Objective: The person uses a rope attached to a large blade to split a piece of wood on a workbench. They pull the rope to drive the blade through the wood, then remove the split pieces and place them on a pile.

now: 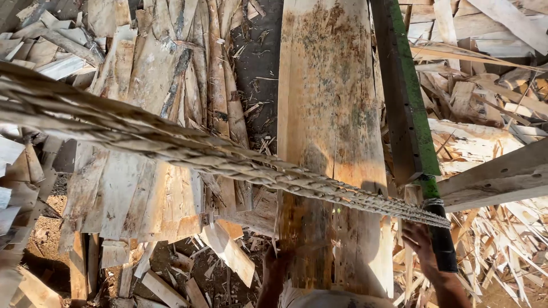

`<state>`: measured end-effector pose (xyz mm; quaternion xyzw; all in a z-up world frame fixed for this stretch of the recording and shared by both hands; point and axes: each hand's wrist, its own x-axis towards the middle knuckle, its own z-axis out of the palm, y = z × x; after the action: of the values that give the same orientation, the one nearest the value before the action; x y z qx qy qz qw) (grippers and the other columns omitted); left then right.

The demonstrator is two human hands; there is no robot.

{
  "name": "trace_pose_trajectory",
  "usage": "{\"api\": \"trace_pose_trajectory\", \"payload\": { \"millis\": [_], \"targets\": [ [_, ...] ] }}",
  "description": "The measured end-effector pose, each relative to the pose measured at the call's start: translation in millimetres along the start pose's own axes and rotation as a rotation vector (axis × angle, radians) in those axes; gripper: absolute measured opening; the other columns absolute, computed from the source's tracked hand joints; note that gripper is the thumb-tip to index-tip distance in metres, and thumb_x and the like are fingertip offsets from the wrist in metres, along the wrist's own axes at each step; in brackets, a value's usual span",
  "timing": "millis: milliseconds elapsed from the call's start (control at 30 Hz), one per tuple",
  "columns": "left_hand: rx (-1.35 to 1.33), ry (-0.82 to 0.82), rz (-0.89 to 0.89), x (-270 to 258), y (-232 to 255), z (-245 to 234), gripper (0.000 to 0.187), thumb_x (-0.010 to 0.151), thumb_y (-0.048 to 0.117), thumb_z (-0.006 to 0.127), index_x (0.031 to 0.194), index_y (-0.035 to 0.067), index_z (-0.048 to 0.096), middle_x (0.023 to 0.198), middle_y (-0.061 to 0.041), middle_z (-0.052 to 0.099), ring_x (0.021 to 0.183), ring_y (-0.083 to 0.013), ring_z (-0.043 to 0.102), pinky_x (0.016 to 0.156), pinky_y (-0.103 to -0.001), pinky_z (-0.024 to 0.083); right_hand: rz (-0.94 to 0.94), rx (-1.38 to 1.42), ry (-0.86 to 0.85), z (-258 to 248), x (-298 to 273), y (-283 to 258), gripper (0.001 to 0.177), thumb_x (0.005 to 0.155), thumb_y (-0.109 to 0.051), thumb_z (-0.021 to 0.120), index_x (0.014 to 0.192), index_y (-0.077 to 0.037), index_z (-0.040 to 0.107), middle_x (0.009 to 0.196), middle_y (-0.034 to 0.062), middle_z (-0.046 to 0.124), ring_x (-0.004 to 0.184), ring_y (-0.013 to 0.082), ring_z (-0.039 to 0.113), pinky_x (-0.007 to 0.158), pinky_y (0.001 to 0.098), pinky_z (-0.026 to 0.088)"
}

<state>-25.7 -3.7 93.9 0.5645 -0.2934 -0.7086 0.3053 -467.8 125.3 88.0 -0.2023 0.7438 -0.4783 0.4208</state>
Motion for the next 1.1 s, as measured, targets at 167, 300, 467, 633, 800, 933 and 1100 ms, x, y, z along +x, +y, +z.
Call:
{"api": "trace_pose_trajectory", "payload": {
  "millis": [167,300,467,633,800,933,1100],
  "targets": [
    [0.002,-0.020,0.301,4,26,8,0.041,0.087,0.011,0.065,0.126,0.003,0.067,0.104,-0.006,0.076,0.086,-0.0122,0.067,0.074,-0.027,0.057,-0.049,0.870,-0.436,-37,-67,-125,0.075,0.109,-0.055,0.059,0.152,0.006,0.045,0.136,0.0294,0.059,0.110,0.0402,0.065,0.084,0.0475,0.057],
    [0.151,-0.020,0.289,18,48,14,0.046,0.087,0.015,0.071,0.131,0.000,0.067,0.104,-0.009,0.075,0.084,-0.0143,0.064,0.071,-0.030,0.055,-0.042,0.513,-0.364,-29,-80,-141,0.068,0.089,-0.041,0.062,0.144,-0.004,0.050,0.127,0.0161,0.069,0.094,0.0244,0.069,0.070,0.0387,0.061],
    [1.045,0.181,-0.046,9,66,7,0.093,0.086,0.054,0.074,0.155,0.004,0.036,0.127,-0.015,0.072,0.113,-0.0269,0.071,0.097,-0.043,0.059,0.030,0.358,-0.175,-18,-84,-155,0.044,0.087,-0.011,0.076,0.125,-0.002,0.055,0.080,0.0052,0.059,0.062,0.0163,0.056,0.050,0.0328,0.045],
    [1.216,0.404,0.435,58,104,34,0.083,0.092,0.055,0.067,0.150,0.002,0.041,0.150,-0.020,0.051,0.134,-0.0363,0.053,0.110,-0.051,0.045,0.062,0.324,-0.136,-16,-82,-159,0.044,0.087,-0.011,0.073,0.127,-0.005,0.056,0.081,0.0058,0.061,0.062,0.0171,0.057,0.049,0.0352,0.046],
    [1.207,0.354,0.615,181,98,44,0.091,0.092,0.050,0.070,0.152,-0.007,0.031,0.155,-0.031,0.036,0.140,-0.0437,0.039,0.109,-0.053,0.038,0.031,0.328,-0.123,-15,-82,-156,0.047,0.088,-0.012,0.072,0.130,-0.003,0.056,0.087,0.0045,0.064,0.066,0.0162,0.059,0.051,0.0351,0.046],
    [1.244,0.305,0.467,208,110,56,0.073,0.090,0.050,0.073,0.132,-0.006,0.050,0.129,-0.025,0.052,0.111,-0.0355,0.048,0.092,-0.049,0.047,0.070,0.362,-0.084,-16,-84,-155,0.055,0.087,-0.010,0.071,0.139,-0.007,0.055,0.087,0.0045,0.063,0.068,0.0152,0.061,0.054,0.0333,0.048],
    [1.310,0.239,0.306,255,131,57,0.057,0.089,0.051,0.077,0.107,-0.003,0.074,0.096,-0.017,0.071,0.074,-0.0244,0.060,0.071,-0.043,0.058,0.091,0.341,-0.095,-17,-82,-153,0.059,0.086,-0.009,0.074,0.141,-0.004,0.055,0.084,0.0074,0.059,0.062,0.0184,0.056,0.052,0.0362,0.047]
  ]
}}
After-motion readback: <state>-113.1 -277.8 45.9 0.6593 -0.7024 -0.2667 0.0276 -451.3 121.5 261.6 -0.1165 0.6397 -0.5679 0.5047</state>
